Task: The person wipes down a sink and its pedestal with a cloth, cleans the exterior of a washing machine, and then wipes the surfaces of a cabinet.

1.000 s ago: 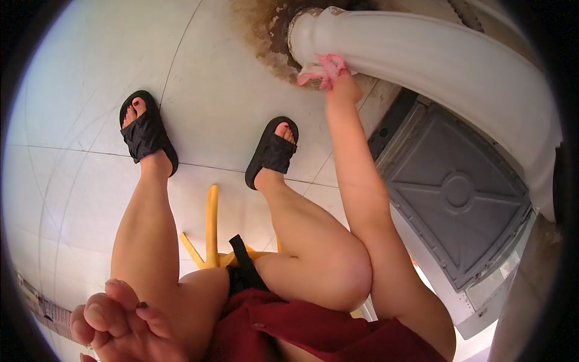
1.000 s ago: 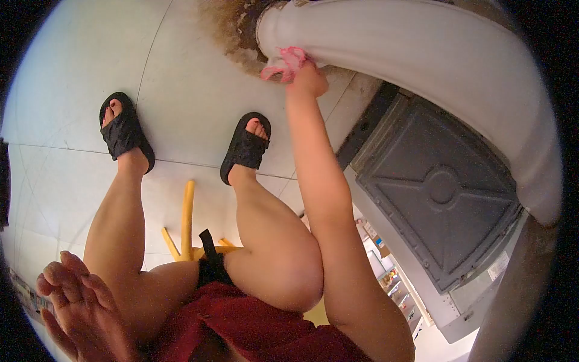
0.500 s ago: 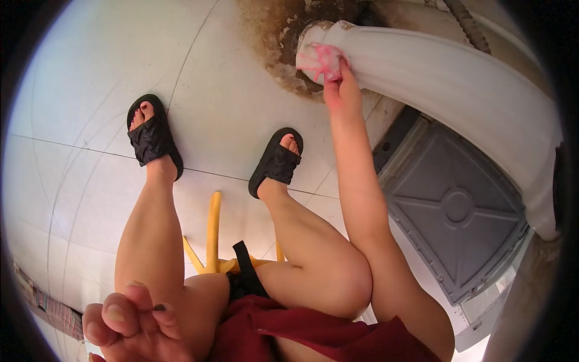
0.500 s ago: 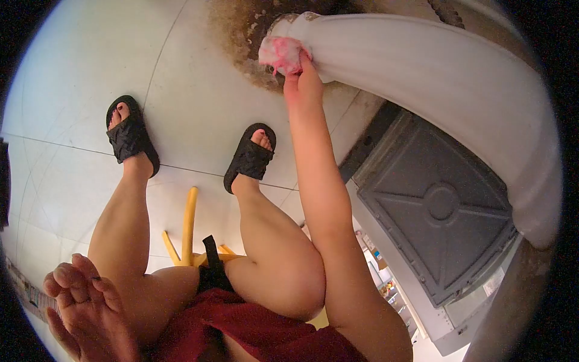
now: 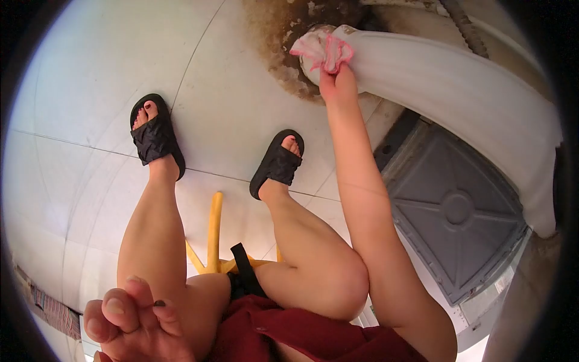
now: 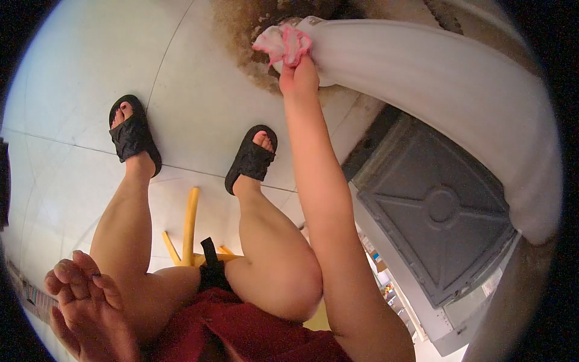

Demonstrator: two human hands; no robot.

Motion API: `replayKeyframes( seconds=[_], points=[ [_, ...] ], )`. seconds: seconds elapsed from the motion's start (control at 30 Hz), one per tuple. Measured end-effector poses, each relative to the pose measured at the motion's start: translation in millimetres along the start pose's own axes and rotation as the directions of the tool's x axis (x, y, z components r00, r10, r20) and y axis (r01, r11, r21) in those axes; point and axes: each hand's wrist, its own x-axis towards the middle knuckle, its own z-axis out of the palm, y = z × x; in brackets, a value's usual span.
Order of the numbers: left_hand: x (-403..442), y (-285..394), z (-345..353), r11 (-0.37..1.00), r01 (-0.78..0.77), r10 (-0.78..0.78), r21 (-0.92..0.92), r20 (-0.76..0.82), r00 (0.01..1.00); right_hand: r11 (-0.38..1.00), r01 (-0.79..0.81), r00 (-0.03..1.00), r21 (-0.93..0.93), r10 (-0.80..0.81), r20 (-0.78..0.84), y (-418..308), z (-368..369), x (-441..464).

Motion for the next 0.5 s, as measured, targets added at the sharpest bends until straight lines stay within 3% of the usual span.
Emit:
replayKeyframes(
  seconds=[0.1, 0.13, 0.17, 0.2, 0.23, 0.27, 0.3, 0.33, 0.4, 0.47, 0.5],
  points=[
    [-1, 4, -8, 0.998, -0.003, 0.007, -0.061, 0.054, 0.998, 0.924, 0.067, 0.985, -0.378, -0.001, 0.173, -30, -9, -61],
    [-4, 5, -6, 0.998, -0.023, 0.022, -0.061, -0.016, 1.000, 0.776, 0.243, 0.964, -0.582, -0.130, 0.230, -51, 1, -99],
    [-7, 5, -5, 0.998, -0.040, 0.035, -0.054, -0.088, 0.996, 0.695, 0.362, 0.932, -0.621, -0.263, 0.249, -74, -1, -122],
    [-8, 5, -4, 0.997, -0.045, 0.039, -0.059, -0.096, 0.995, 0.341, 0.654, 0.733, -0.675, -0.506, 0.455, -96, 10, -152],
    [-8, 5, -3, 0.997, -0.051, 0.046, -0.054, -0.079, 0.996, 0.019, 0.853, 0.412, -0.521, -0.638, 0.651, -117, 24, -175],
    [-8, 5, -2, 0.998, -0.052, 0.049, -0.047, -0.062, 0.997, -0.318, 0.867, 0.124, -0.384, -0.609, 0.784, -136, 40, -193],
    [-9, 6, -5, 0.997, -0.053, 0.049, -0.053, -0.063, 0.997, -0.321, 0.867, 0.122, -0.381, -0.604, 0.787, -155, 52, -198],
    [-9, 8, -6, 0.997, -0.053, 0.051, -0.049, -0.051, 0.997, -0.688, 0.638, 0.071, -0.347, -0.396, 0.916, -175, 61, -199],
    [-10, 10, -11, 0.997, -0.058, 0.056, -0.046, -0.044, 0.997, -0.930, 0.320, 0.108, -0.183, -0.156, 0.982, -179, 68, -191],
    [-7, 11, -20, 1.000, -0.016, 0.018, -0.019, 0.096, 0.995, -0.998, 0.033, 0.281, 0.062, 0.069, 0.957, -159, 66, -147],
    [-6, 11, -20, 1.000, -0.018, 0.020, -0.016, 0.089, 0.996, -0.990, 0.119, 0.303, 0.073, 0.106, 0.947, -144, 56, -126]
  ],
)
